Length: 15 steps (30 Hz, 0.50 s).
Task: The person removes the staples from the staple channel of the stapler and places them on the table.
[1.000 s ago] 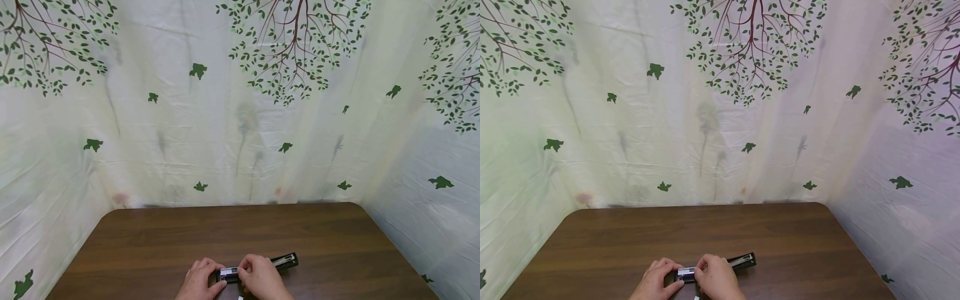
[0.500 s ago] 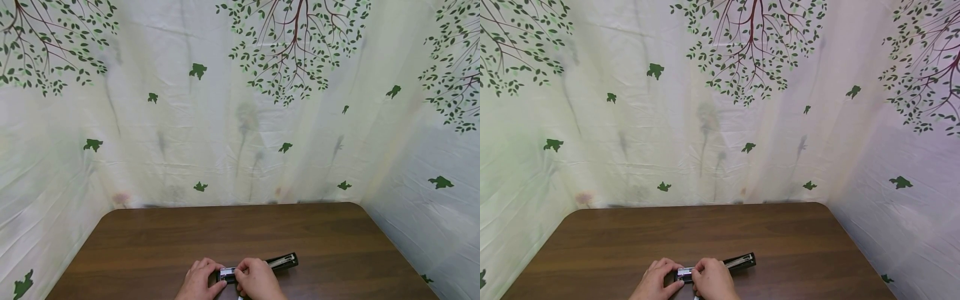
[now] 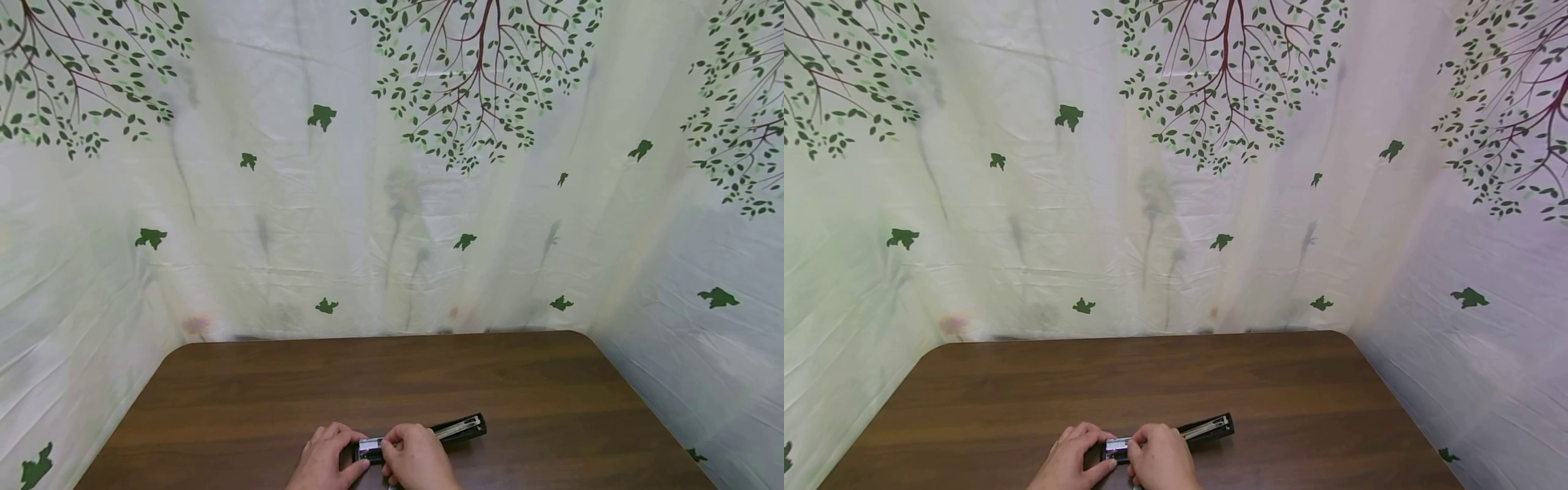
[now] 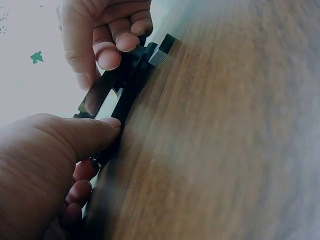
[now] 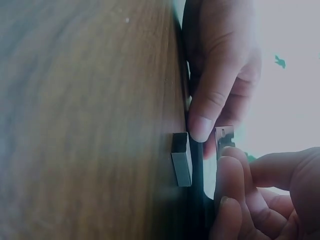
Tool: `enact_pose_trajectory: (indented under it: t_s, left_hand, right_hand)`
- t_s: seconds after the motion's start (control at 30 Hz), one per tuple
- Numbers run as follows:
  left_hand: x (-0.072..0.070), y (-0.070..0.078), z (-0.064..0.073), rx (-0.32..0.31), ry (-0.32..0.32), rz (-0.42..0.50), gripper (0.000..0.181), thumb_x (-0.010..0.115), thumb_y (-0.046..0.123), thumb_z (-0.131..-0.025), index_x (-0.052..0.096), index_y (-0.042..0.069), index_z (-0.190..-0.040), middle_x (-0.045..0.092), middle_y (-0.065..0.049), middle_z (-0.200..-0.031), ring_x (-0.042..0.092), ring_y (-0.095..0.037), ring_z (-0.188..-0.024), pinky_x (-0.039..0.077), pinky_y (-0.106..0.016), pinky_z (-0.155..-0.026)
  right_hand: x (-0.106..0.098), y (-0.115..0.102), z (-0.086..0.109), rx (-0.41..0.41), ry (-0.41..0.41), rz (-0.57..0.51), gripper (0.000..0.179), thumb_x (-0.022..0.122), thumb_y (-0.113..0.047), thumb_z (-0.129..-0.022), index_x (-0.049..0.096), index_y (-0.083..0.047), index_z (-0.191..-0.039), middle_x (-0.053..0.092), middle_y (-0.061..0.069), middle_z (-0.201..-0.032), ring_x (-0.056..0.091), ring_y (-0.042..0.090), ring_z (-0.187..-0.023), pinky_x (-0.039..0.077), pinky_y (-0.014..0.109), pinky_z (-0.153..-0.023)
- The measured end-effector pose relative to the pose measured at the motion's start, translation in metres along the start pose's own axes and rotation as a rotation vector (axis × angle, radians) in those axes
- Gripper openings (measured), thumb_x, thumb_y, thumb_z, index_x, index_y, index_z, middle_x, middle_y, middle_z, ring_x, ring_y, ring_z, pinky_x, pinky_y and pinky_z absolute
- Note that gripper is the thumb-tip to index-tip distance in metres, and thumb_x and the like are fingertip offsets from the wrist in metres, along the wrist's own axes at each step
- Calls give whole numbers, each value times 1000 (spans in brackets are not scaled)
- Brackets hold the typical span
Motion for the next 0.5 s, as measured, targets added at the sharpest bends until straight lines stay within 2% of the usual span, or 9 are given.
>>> enact_pose_trajectory:
  t_s: [0.27, 0.5]
  left_hand:
    - [0, -3, -3, -42, -52, 34, 29, 78, 43, -88, 72, 26, -111, 60, 9, -105, 48, -13, -92, 39, -41, -80]
    - [0, -4, -2, -38, -51, 42, 31, 78, 44, -88, 72, 25, -112, 60, 9, -105, 48, -12, -92, 39, -39, -79]
  right_hand:
    - [4, 1, -1, 15, -20, -41, 11, 69, -12, -95, 71, -10, -84, 66, -1, -59, 57, 10, -47, 44, 28, -48]
    - [5, 1, -2, 38, -35, -63, 11, 70, -12, -95, 70, -10, -84, 67, 0, -60, 57, 10, -48, 46, 29, -49]
Point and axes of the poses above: each hand's wrist, its own z-axis away from the middle knuckle, its own x-axis out of the palm, y = z × x, the point moved 5 cm from there along -z, towards the middle knuckle
